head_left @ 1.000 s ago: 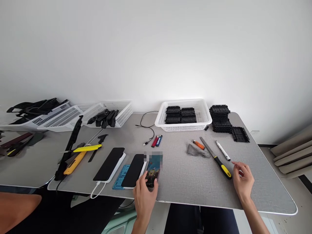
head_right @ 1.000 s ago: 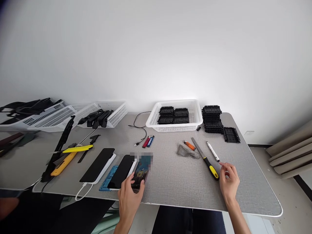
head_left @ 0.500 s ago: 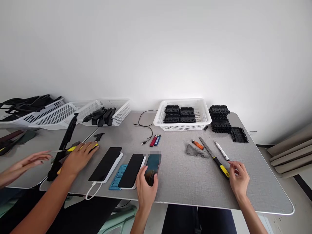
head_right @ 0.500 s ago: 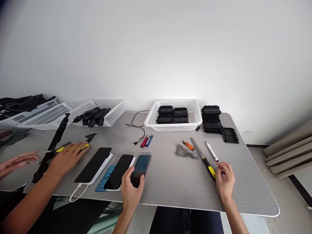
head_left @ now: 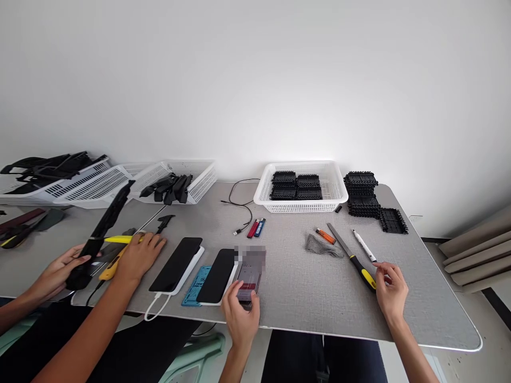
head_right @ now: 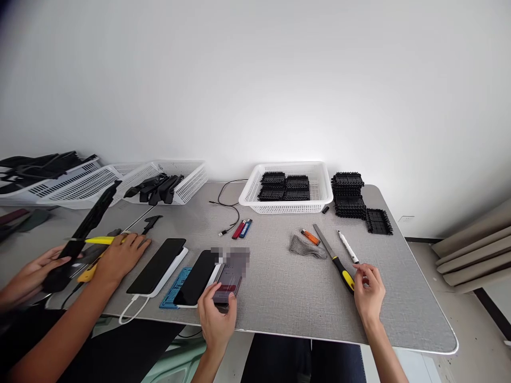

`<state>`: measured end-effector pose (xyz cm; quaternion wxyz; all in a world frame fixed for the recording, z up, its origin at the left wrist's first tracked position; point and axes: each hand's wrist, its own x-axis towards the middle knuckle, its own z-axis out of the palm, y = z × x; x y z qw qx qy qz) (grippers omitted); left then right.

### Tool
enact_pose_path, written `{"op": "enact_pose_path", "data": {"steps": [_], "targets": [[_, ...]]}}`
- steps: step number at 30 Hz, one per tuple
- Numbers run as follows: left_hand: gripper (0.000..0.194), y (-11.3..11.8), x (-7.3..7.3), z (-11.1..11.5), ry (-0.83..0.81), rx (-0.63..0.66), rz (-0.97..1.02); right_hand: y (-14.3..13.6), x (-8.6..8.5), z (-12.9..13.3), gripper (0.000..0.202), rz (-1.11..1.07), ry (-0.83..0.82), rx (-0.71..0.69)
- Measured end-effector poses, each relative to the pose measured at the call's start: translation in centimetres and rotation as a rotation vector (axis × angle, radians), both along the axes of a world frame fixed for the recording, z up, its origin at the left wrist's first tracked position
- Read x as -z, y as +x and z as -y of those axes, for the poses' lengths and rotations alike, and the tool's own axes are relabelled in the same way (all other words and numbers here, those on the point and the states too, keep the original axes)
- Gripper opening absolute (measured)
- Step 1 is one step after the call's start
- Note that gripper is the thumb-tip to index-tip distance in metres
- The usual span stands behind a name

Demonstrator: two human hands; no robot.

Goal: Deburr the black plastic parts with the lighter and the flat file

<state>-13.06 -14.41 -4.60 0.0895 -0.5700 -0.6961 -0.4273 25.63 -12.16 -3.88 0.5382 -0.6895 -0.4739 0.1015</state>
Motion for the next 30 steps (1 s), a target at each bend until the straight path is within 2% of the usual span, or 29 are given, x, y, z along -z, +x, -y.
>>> {"op": "enact_pose_path", "data": {"steps": [16, 26, 30], "targets": [[0.041, 0.1, -0.2, 0.1, -0.004, 0.004, -0.011, 0.0, 0.0, 0.0, 0.026, -0.009, -0.015, 0.004], [0.043, 0.5, -1.1, 0.2, -0.072, -0.034, -0.008, 0.1, -0.1, 0.0, 0.028, -0.021, -0.029, 0.007], [0.051, 0.6, -2.3, -0.1, -0.088, -0.048, -0.014, 0.1, -0.1, 0.0, 0.027, -0.029, -0.033, 0.012]]}}
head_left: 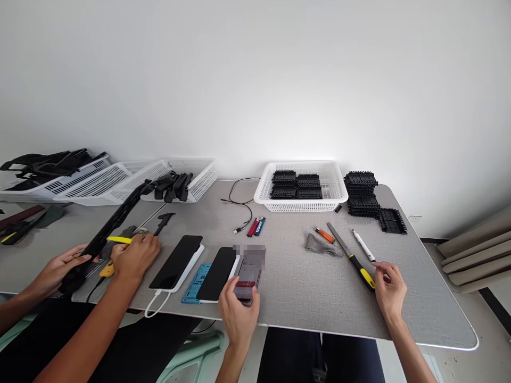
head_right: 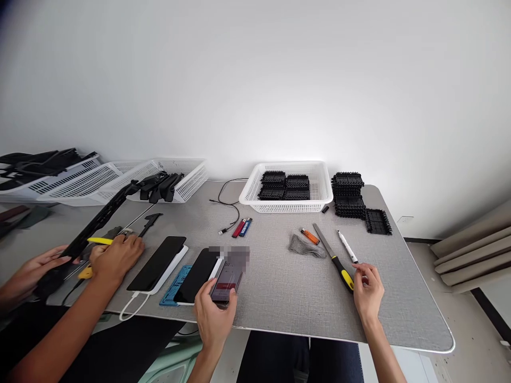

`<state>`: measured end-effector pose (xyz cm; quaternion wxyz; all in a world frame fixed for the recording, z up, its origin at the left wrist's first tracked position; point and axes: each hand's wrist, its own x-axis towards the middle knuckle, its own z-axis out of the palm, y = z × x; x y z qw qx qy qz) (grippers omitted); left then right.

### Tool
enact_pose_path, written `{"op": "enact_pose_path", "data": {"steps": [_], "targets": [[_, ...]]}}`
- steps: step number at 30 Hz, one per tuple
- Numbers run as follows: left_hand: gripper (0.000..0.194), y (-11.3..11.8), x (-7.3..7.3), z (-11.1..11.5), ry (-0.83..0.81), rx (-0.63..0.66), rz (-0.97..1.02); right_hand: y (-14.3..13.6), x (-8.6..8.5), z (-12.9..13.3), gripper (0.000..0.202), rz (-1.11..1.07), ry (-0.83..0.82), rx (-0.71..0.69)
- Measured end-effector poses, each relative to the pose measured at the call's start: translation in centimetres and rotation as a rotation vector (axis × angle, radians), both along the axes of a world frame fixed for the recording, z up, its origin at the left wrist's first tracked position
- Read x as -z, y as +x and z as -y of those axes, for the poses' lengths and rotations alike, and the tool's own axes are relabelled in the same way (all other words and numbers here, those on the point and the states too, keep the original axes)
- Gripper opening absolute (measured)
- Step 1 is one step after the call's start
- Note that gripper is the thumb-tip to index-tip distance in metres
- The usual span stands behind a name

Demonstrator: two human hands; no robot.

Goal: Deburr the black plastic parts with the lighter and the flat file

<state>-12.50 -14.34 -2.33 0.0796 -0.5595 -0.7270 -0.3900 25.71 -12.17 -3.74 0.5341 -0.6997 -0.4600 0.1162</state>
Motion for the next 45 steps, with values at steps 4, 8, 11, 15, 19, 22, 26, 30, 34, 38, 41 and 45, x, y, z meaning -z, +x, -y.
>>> {"op": "enact_pose_path", "data": {"steps": [4, 8, 11, 15, 19, 22, 26, 30, 34, 38, 41, 45], "targets": [[0.061, 0.1, -1.6, -0.8, -0.122, -0.001, 0.022, 0.0, 0.1, 0.0, 0.028, -0.005, -0.005, -0.008], [0.069, -0.1, -2.2, -1.9, -0.252, 0.054, 0.000, 0.1, 0.2, 0.0, 0.029, -0.007, -0.002, -0.008], [0.076, -0.2, -1.8, -2.7, -0.301, 0.068, -0.036, 0.1, 0.2, 0.0, 0.029, -0.009, -0.003, -0.009], [0.082, -0.4, -0.8, -3.6, -0.364, 0.033, -0.070, 0.0, 0.1, 0.0, 0.030, -0.013, -0.015, -0.005], [0.083, -0.4, -0.2, -4.2, -0.389, 0.001, -0.086, 0.0, 0.0, -0.1, 0.032, -0.009, -0.015, -0.009], [0.084, -0.4, -0.1, -4.6, -0.408, -0.015, -0.097, 0.0, 0.0, -0.1, 0.031, -0.009, -0.013, -0.009], [0.083, -0.4, -0.1, -4.9, -0.425, -0.022, -0.098, 0.0, -0.1, 0.0, 0.030, -0.013, -0.016, -0.012], [0.083, -0.3, -0.4, -5.1, -0.477, -0.036, -0.105, 0.0, -0.1, 0.0, 0.030, -0.007, -0.017, -0.017], [0.082, -0.1, -0.6, -5.5, -0.511, -0.047, -0.092, 0.0, -0.2, 0.0, 0.030, 0.002, -0.014, -0.016], [0.078, 0.0, -0.7, -5.9, -0.472, -0.058, -0.079, -0.1, -0.3, 0.0, 0.030, -0.001, -0.019, -0.014], [0.079, 0.1, -0.8, -6.1, -0.498, -0.063, -0.113, -0.1, -0.3, -0.1, 0.030, -0.008, -0.020, -0.011], [0.079, 0.0, -0.9, -6.1, -0.502, -0.052, -0.156, 0.0, -0.2, -0.2, 0.029, -0.018, -0.020, -0.013]]}}
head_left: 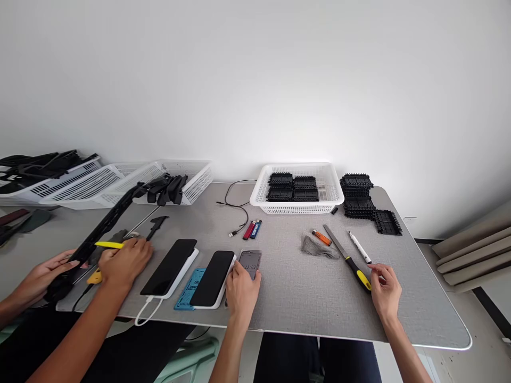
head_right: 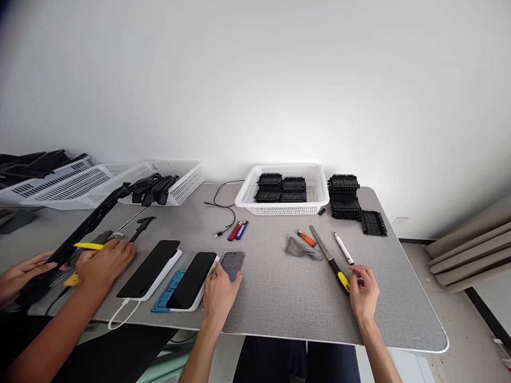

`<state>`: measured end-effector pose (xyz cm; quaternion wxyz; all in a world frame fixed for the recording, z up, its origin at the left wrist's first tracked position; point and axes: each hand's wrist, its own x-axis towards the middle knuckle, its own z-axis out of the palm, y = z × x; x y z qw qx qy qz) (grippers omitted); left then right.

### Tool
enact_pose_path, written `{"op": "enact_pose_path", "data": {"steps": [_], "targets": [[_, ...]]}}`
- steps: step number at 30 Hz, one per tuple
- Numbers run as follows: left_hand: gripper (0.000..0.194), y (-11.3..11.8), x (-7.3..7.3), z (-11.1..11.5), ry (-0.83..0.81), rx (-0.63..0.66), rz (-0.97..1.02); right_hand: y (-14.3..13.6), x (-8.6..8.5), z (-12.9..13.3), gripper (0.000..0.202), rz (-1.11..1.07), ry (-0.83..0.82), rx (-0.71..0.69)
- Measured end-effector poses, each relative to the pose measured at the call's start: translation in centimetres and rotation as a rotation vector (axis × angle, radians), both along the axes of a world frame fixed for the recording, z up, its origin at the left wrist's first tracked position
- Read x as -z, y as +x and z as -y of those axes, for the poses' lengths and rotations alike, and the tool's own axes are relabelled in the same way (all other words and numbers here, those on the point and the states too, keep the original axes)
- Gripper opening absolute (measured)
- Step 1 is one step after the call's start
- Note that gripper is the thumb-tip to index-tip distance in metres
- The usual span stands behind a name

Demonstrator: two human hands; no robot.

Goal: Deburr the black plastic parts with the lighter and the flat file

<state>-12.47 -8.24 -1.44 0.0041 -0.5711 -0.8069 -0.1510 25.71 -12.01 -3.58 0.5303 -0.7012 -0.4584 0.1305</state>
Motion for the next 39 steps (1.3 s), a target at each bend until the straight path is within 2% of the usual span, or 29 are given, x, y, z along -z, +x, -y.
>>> {"op": "enact_pose_path", "data": {"steps": [6, 10, 13, 16, 18, 20, 23, 25, 30, 35, 38, 39], "targets": [[0.079, -0.2, 0.0, 0.0, 0.002, 0.018, -0.004, -0.1, 0.0, 0.1, 0.030, -0.007, -0.004, -0.027], [0.081, -0.5, -0.1, 0.0, 0.015, 0.026, 0.016, 0.2, -1.0, -0.7, 0.030, 0.013, -0.012, -0.067], [0.080, -0.6, -0.2, 0.1, 0.005, 0.035, 0.039, 1.7, -2.6, -2.8, 0.032, 0.066, -0.045, -0.137], [0.078, -0.6, -0.2, 0.4, -0.005, 0.027, 0.083, 4.5, -4.0, -6.2, 0.036, 0.186, -0.137, -0.167], [0.077, -0.5, -0.2, 0.7, 0.014, 0.029, 0.100, 6.6, -4.3, -8.9, 0.041, 0.282, -0.235, -0.046], [0.075, -0.3, -0.3, 1.1, 0.056, 0.051, 0.103, 8.3, -4.1, -11.4, 0.054, 0.372, -0.431, 0.119], [0.070, 0.1, -0.5, 1.8, 0.132, 0.087, 0.114, 9.5, -3.3, -14.0, 0.080, 0.377, -0.538, 0.198], [0.067, 0.4, -0.8, 2.3, 0.169, 0.108, 0.138, 9.6, -2.9, -14.9, 0.088, 0.352, -0.609, 0.206], [0.058, 1.4, -1.7, 3.4, 0.235, 0.191, 0.232, 10.1, -3.4, -14.9, 0.091, 0.253, -0.622, 0.200], [0.046, 1.7, -2.7, 4.1, 0.325, 0.266, 0.354, 10.7, -5.2, -12.4, 0.108, 0.058, -0.564, 0.246], [0.038, 3.1, -3.8, 4.0, 0.322, 0.372, 0.445, 8.2, -6.9, -10.2, 0.111, -0.081, -0.457, 0.210], [0.036, 4.0, -4.3, 3.8, 0.313, 0.429, 0.470, 6.6, -7.7, -9.4, 0.115, -0.243, -0.313, 0.116]]}}
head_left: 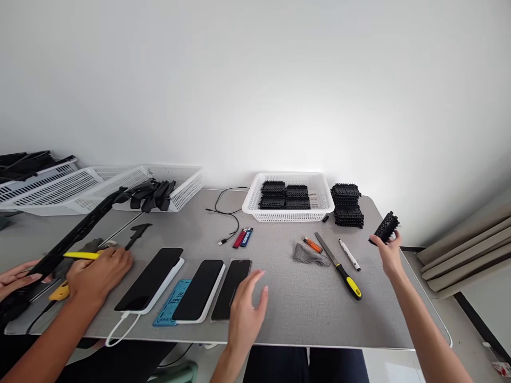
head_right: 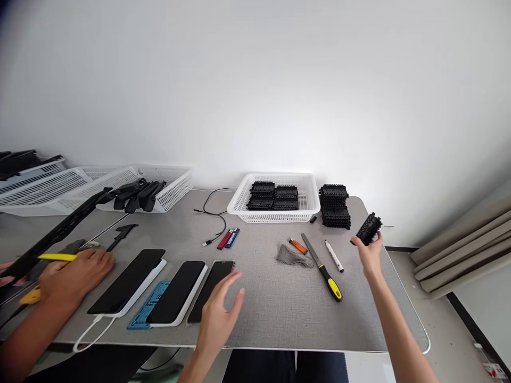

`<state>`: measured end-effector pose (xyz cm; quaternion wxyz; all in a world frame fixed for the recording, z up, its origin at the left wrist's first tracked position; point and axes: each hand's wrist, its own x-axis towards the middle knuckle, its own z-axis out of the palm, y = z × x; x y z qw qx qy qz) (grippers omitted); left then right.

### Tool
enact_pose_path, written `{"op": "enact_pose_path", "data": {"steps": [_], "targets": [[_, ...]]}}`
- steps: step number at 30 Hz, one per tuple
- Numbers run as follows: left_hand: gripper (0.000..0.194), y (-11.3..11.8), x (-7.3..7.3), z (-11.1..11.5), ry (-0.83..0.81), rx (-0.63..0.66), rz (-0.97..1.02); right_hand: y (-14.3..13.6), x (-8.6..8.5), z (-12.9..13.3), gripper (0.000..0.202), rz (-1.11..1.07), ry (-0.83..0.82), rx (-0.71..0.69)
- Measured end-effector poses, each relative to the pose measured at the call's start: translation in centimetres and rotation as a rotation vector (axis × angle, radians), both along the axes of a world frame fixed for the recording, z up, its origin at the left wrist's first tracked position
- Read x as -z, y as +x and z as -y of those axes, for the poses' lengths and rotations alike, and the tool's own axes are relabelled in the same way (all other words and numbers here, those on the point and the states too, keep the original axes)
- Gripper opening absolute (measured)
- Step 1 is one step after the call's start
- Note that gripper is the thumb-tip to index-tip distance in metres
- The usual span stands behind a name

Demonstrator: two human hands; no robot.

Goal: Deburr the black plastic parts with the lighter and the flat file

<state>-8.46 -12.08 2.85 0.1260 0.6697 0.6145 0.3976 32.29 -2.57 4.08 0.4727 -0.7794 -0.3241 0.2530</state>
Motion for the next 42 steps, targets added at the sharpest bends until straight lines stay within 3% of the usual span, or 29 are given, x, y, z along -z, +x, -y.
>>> {"op": "enact_pose_path", "data": {"steps": [2, 5, 7, 9, 13, 14, 16, 17, 19, 24, 28, 31, 34, 35, 38, 40, 42], "targets": [[0.034, 2.5, -1.3, -0.6, -0.004, 0.161, 0.019, -4.2, -1.8, 1.5, 0.128, -0.246, 0.184, -0.161], [0.045, 7.0, -3.4, -2.3, 0.034, 0.350, 0.045, -11.3, -4.4, 3.2, 0.129, -0.439, 0.223, -0.353], [0.049, 9.3, -4.7, -3.9, 0.086, 0.373, 0.055, -14.9, -5.6, 3.8, 0.129, -0.567, 0.203, -0.480], [0.032, 10.4, -5.9, -5.6, 0.139, 0.328, 0.083, -16.8, -6.0, 3.6, 0.127, -0.632, 0.235, -0.580], [0.022, 9.1, -8.3, -8.7, 0.126, 0.091, 0.165, -16.0, -4.9, 0.9, 0.090, -0.551, 0.307, -0.810], [0.022, 8.5, -8.9, -9.4, 0.128, 0.042, 0.200, -15.4, -4.5, 0.0, 0.075, -0.438, 0.257, -0.847], [0.026, 7.2, -10.2, -10.8, 0.138, -0.016, 0.280, -14.6, -3.4, -1.9, 0.050, 0.049, 0.056, -0.834], [0.028, 6.8, -10.9, -11.4, 0.144, -0.009, 0.329, -14.5, -2.8, -2.8, 0.042, 0.339, -0.073, -0.802], [0.034, 6.4, -12.0, -12.5, 0.142, 0.049, 0.421, -14.9, -1.6, -4.1, 0.030, 0.528, -0.187, -0.750], [0.037, 6.8, -13.9, -14.4, 0.127, 0.167, 0.573, -17.1, 0.5, -5.3, 0.014, 0.667, -0.321, -0.743], [0.036, 7.1, -14.3, -15.7, 0.125, 0.201, 0.633, -17.4, 0.9, -5.5, 0.014, 0.669, -0.341, -0.755], [0.038, 7.1, -14.2, -16.6, 0.145, 0.216, 0.652, -16.3, -0.3, -5.8, 0.016, 0.601, -0.283, -0.787], [0.038, 7.1, -14.0, -17.2, 0.154, 0.231, 0.658, -14.1, -3.4, -6.3, 0.028, 0.478, -0.137, -0.839], [0.037, 7.2, -13.8, -17.3, 0.150, 0.236, 0.658, -13.3, -4.7, -6.4, 0.031, 0.397, -0.066, -0.854], [0.033, 7.4, -13.2, -17.6, 0.117, 0.255, 0.649, -11.4, -8.7, -6.4, 0.027, -0.200, 0.330, -0.828], [0.032, 7.6, -12.6, -17.8, 0.094, 0.266, 0.648, -10.9, -10.5, -6.3, 0.033, -0.360, 0.419, -0.754], [0.032, 7.8, -12.2, -18.0, 0.074, 0.278, 0.645, -11.1, -11.3, -6.3, 0.038, -0.442, 0.439, -0.693]]}}
